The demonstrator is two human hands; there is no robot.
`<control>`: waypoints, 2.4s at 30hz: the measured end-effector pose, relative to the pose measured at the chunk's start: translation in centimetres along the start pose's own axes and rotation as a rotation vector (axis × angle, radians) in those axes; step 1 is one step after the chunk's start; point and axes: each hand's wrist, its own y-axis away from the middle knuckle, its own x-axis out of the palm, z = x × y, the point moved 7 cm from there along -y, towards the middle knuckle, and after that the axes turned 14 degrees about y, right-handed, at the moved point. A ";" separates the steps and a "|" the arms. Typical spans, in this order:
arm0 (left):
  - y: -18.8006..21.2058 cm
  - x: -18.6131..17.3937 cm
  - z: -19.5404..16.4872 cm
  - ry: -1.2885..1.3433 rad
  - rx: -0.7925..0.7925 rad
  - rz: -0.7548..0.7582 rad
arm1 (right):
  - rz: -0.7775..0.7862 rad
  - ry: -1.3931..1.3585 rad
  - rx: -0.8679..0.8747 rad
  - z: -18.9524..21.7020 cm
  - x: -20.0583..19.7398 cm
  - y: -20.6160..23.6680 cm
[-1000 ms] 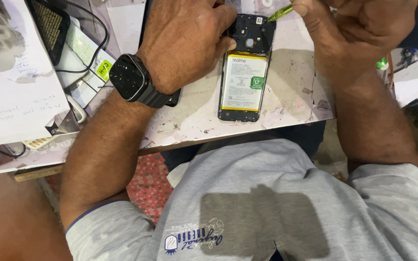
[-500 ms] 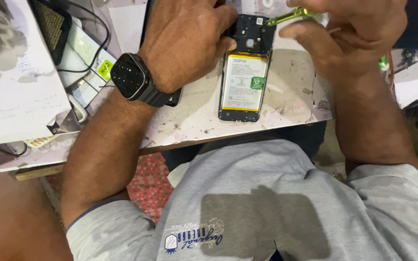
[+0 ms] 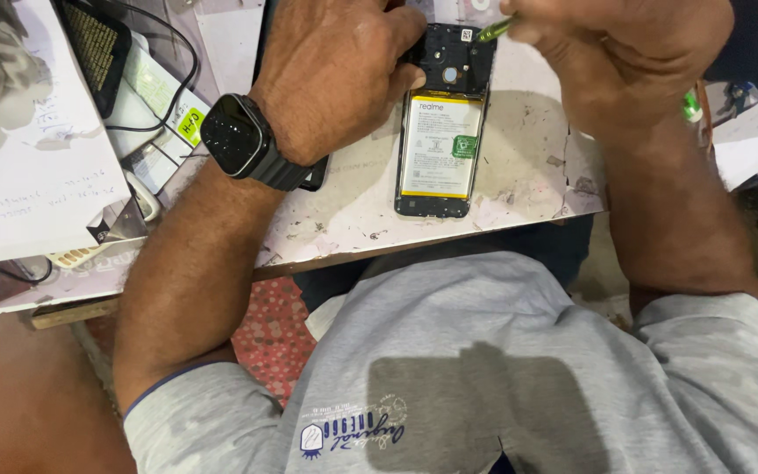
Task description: The person uses a green screwdriver to remove screws from the internal frame of a disassembled smartphone. They then use the screwdriver to pry and lift a small metal bracket near the camera module. The phone remains open on the workbench throughout the clip.
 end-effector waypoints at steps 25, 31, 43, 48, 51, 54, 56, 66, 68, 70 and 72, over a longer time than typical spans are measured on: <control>0.0 0.1 -0.4 -0.044 0.005 -0.002 | -0.052 -0.019 -0.087 -3.3 -0.9 2.8; 0.1 0.1 -0.3 -0.043 0.004 -0.006 | -0.057 -0.054 -0.070 -4.1 -0.9 2.7; 0.1 0.0 -0.4 -0.045 0.009 -0.009 | -0.058 -0.037 -0.044 -4.3 -1.0 3.5; 0.1 0.0 -0.4 -0.036 0.003 -0.005 | -0.052 -0.079 -0.094 -4.1 -0.8 3.3; 0.0 0.0 -0.5 -0.031 0.014 -0.008 | -0.066 -0.068 -0.160 -3.8 -0.9 3.1; 0.0 0.0 -0.4 -0.038 0.007 -0.003 | -0.093 -0.036 -0.180 -3.8 -1.0 2.8; 0.1 0.1 -0.3 -0.033 -0.007 0.009 | -0.079 -0.031 -0.154 -3.8 -0.9 2.8; 0.1 0.1 -0.4 -0.043 0.008 -0.007 | -0.053 -0.095 -0.102 -3.3 -0.5 3.3; 0.1 0.1 -0.4 -0.035 -0.001 0.003 | -0.049 -0.102 -0.093 -3.4 -0.5 3.3; 0.1 0.0 -0.5 -0.026 0.019 -0.012 | -0.058 -0.074 -0.059 -3.6 -0.6 3.3; 0.1 -0.1 -0.5 -0.026 0.013 -0.015 | -0.067 -0.057 -0.033 -3.7 -0.6 3.3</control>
